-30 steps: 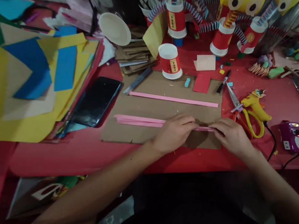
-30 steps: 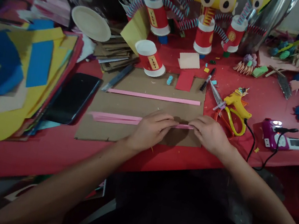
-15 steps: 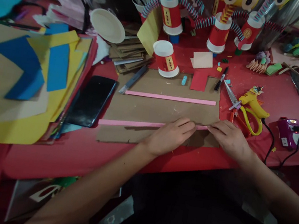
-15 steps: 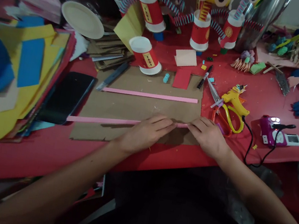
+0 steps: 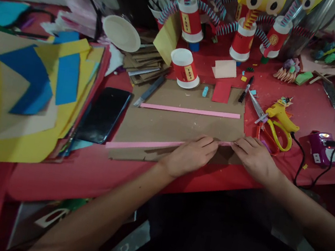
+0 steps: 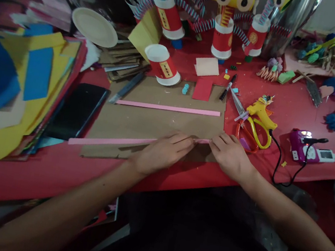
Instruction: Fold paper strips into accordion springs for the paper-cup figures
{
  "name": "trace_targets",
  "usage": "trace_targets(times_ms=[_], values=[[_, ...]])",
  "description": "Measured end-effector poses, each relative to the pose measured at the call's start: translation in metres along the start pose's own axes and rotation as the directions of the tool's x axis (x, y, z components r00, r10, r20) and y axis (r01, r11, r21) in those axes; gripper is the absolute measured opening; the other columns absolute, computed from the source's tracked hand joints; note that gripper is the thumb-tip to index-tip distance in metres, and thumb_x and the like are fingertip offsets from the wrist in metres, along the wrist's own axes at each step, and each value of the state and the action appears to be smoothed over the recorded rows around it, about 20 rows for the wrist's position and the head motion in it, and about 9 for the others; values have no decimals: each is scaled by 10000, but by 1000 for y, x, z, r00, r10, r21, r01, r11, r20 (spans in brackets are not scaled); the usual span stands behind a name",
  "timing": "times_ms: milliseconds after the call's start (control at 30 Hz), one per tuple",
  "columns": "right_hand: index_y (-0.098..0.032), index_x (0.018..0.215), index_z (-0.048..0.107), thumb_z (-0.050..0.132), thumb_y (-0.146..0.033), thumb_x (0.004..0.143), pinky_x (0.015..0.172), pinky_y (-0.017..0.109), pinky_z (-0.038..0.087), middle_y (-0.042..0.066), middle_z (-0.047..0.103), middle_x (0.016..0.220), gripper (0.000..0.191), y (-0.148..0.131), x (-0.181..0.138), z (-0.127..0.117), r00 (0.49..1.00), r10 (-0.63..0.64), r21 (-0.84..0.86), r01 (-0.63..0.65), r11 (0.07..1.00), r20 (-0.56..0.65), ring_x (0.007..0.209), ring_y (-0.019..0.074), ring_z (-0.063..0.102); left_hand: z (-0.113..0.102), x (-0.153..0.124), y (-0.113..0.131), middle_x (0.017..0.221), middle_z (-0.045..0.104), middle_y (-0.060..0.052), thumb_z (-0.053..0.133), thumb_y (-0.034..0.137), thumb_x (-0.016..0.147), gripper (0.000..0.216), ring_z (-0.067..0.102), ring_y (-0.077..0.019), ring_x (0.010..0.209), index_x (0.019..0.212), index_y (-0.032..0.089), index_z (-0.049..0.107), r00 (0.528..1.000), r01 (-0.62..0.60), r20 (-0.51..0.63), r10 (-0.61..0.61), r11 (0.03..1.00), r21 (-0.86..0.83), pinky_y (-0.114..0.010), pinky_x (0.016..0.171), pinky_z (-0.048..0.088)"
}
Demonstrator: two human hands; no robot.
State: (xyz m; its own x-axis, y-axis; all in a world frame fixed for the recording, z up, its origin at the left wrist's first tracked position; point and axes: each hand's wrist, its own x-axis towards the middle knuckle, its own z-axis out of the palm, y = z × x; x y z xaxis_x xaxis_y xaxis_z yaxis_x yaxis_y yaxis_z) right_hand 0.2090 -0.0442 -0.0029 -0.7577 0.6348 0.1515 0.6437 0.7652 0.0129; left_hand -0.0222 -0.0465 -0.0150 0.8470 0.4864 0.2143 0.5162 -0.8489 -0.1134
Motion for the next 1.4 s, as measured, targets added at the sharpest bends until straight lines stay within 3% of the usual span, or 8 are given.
trace_targets(times_ms=[133, 233, 400, 533, 700, 800, 1267, 1400], values=[[-152, 1141, 656, 448, -98, 919, 746, 353, 430, 103, 670, 1029, 309, -6, -6, -8, 996, 80, -102, -74, 992, 50, 908, 226, 548, 0, -6, 4, 896, 663, -87, 387, 91, 931, 315, 579, -201, 890, 1169, 40, 588, 997, 57, -40, -59, 998, -36, -335, 833, 502], [-226, 1233, 617, 415, -125, 940, 722, 350, 412, 94, 660, 1036, 370, -8, -4, -13, 976, 175, -166, -153, 974, 130, 908, 231, 550, -1, -3, 3, 921, 661, -87, 366, 84, 930, 349, 576, -208, 937, 1207, 79, 578, 994, 111, 25, -110, 992, -59, -350, 845, 497], [-204, 1332, 541, 302, -145, 967, 635, 333, 398, 151, 623, 1075, 440, -7, 25, -21, 882, 397, -273, -329, 904, 255, 916, 255, 590, 1, 23, -10, 938, 658, -114, 378, 102, 929, 312, 578, -240, 970, 1100, 73, 638, 964, 251, 105, -246, 967, -42, -375, 830, 501], [-217, 1376, 495, 301, -150, 954, 522, 303, 358, 147, 616, 1093, 469, -5, 40, -19, 826, 492, -299, -412, 860, 275, 794, 234, 638, 5, 37, -19, 971, 674, -108, 397, 106, 930, 282, 595, -234, 972, 1043, 91, 655, 942, 331, 66, -330, 944, -5, -360, 799, 506], [-227, 1401, 466, 307, -164, 957, 518, 295, 368, 145, 610, 1165, 476, -6, 33, -7, 825, 511, -283, -444, 850, 242, 787, 209, 652, 11, 33, -22, 1025, 692, -76, 431, 142, 936, 276, 602, -221, 967, 1101, 141, 653, 934, 357, -16, -357, 934, -5, -353, 802, 499], [-200, 1395, 478, 268, -180, 976, 531, 294, 372, 137, 641, 1088, 469, -6, 29, -4, 821, 522, -264, -463, 846, 232, 790, 202, 652, 13, 30, -24, 1039, 690, -83, 436, 153, 936, 286, 593, -227, 973, 1134, 135, 642, 936, 351, -23, -351, 936, -21, -359, 805, 496], [-188, 1365, 490, 330, -173, 942, 511, 295, 422, 160, 622, 1201, 453, -9, 38, -11, 828, 503, -228, -455, 861, 246, 764, 206, 680, -12, 47, -13, 1028, 656, -135, 418, 48, 877, 301, 575, -256, 1007, 1056, 75, 659, 900, 397, 201, -386, 918, -16, -386, 812, 504], [-165, 1402, 445, 309, -154, 939, 517, 297, 439, 176, 614, 1221, 482, -11, 41, -11, 810, 528, -236, -477, 847, 257, 770, 208, 684, -11, 45, -21, 951, 657, -118, 425, 81, 891, 297, 593, -248, 965, 1047, 105, 678, 918, 376, 169, -359, 923, -79, -393, 820, 503]])
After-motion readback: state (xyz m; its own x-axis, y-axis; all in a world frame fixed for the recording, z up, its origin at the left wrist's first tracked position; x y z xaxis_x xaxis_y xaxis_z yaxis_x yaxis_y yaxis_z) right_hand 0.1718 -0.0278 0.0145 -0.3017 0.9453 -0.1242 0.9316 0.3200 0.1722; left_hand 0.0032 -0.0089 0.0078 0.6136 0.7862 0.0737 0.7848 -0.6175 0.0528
